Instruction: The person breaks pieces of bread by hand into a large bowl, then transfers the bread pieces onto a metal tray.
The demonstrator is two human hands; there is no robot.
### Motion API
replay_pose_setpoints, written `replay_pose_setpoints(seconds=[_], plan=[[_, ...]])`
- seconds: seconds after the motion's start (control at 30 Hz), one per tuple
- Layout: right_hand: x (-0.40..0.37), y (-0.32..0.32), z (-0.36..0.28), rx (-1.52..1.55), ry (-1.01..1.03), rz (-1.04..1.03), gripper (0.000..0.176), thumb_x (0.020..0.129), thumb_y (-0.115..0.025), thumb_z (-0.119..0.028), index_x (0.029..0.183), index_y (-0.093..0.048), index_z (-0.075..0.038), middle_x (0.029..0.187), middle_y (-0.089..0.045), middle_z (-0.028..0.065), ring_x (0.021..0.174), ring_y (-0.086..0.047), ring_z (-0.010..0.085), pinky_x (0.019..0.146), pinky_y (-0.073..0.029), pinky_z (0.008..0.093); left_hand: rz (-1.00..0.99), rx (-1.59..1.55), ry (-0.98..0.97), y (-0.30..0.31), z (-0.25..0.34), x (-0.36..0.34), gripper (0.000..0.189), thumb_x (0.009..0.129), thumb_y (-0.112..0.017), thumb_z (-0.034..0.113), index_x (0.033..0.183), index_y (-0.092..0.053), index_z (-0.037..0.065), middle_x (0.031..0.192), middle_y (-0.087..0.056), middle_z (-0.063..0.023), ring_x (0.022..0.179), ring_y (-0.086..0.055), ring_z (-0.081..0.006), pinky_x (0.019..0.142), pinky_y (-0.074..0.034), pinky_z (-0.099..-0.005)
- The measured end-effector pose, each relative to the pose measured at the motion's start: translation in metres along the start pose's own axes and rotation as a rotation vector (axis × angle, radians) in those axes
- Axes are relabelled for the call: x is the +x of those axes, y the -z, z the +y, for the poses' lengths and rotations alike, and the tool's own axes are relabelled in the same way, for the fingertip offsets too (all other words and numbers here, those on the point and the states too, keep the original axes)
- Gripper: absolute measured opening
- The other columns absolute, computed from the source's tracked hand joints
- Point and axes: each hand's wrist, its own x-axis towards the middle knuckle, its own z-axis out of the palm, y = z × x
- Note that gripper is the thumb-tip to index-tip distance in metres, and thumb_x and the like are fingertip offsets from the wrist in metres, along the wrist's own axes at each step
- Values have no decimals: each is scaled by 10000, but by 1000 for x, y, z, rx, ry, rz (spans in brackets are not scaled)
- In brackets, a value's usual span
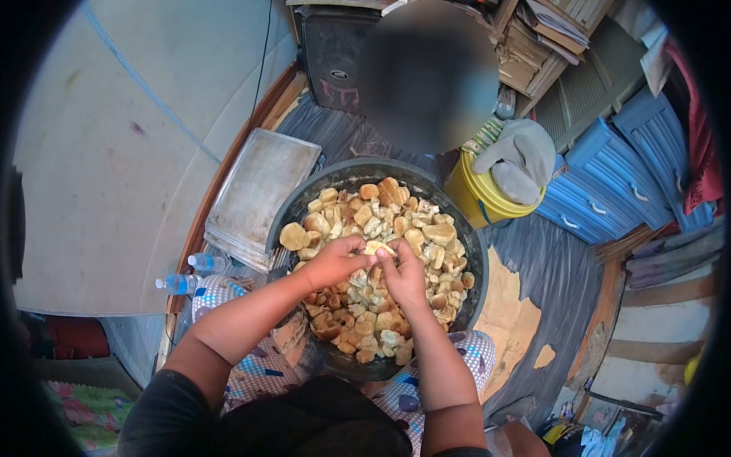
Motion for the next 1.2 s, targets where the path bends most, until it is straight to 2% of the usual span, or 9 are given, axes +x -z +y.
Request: replay_pose_setpoints(seconds=[0.13, 0.3, 0.43, 0.57, 0.67, 0.9, 1.0, 1.07, 1.2], plan=[[9, 9, 15, 11, -79, 32, 154, 868, -588, -152, 945, -542, -26, 777, -602, 65, 646, -566, 100, 601, -467, 251, -85, -47, 141, 2, 7, 0, 164, 802, -636, 173, 853, -576, 29, 711, -547, 3, 663, -499, -79, 615, -440, -252], [8, 13, -3, -455, 295, 110, 352, 776, -635, -88, 1115, -550, -47, 1194, -489, 143, 1047, -507, 231, 906, -403, 320, -71, -510, 299, 1, 8, -4, 207, 837, -500, 140, 1016, -541, 46, 910, -537, -37, 800, -523, -105, 690, -483, -295], [-2, 4, -24, -12, 211, -180, 360, 767, -644, -89, 1113, -552, -48, 1202, -464, 130, 1035, -509, 248, 859, -437, 303, -139, -854, 247, 4, -2, -4, 362, 835, -392, 124, 1175, -475, 30, 1120, -472, -79, 977, -491, -119, 784, -478, -309], [-6, 4, -25, -373, 265, -177, 353, 767, -632, -44, 1106, -534, -38, 1006, -543, 73, 931, -548, 162, 738, -483, 273, -110, -727, 279, -2, 8, -5, 324, 837, -511, 91, 1154, -482, 26, 1060, -507, -59, 910, -533, -123, 787, -480, -275], [-4, 1, -18, 227, 15, -132, 289, 778, -589, 43, 1056, -521, 2, 836, -571, 19, 699, -543, 60, 659, -468, 190, -99, -538, 287, 1, 19, -5, 222, 810, -587, 72, 1017, -516, 31, 954, -538, -33, 784, -549, -106, 696, -483, -240], [-2, 3, 1, 83, 25, -150, 249, 774, -587, 26, 1008, -521, -25, 715, -536, -11, 577, -465, 44, 522, -396, 188, -79, -96, 54, -4, -11, 4, 150, 797, -598, 112, 806, -470, 34, 689, -537, -13, 636, -508, -104, 566, -417, -251], [-6, 2, -16, -178, 49, -109, 219, 784, -566, -7, 997, -543, -48, 609, -498, -15, 512, -414, 50, 475, -349, 211, 36, 223, -56, -7, 7, -3, 202, 778, -597, 156, 811, -454, 18, 637, -514, -81, 601, -508, -173, 566, -414, -314], [-2, 5, -10, -264, 87, -40, 167, 800, -543, -51, 964, -573, -65, 536, -458, -4, 482, -406, 68, 470, -354, 238, 46, 247, -41, -10, 13, -4, 218, 739, -577, 186, 797, -460, 12, 693, -545, -194, 663, -545, -366, 611, -431, -404], [14, 24, 15, -343, -76, -1, 176, 780, -587, -134, 944, -603, -74, 569, -512, 35, 503, -472, 125, 505, -394, 281, 49, 274, -80, -6, 11, -4, 220, 761, -594, 194, 823, -453, 36, 623, -506, -145, 574, -500, -258, 565, -411, -354]])
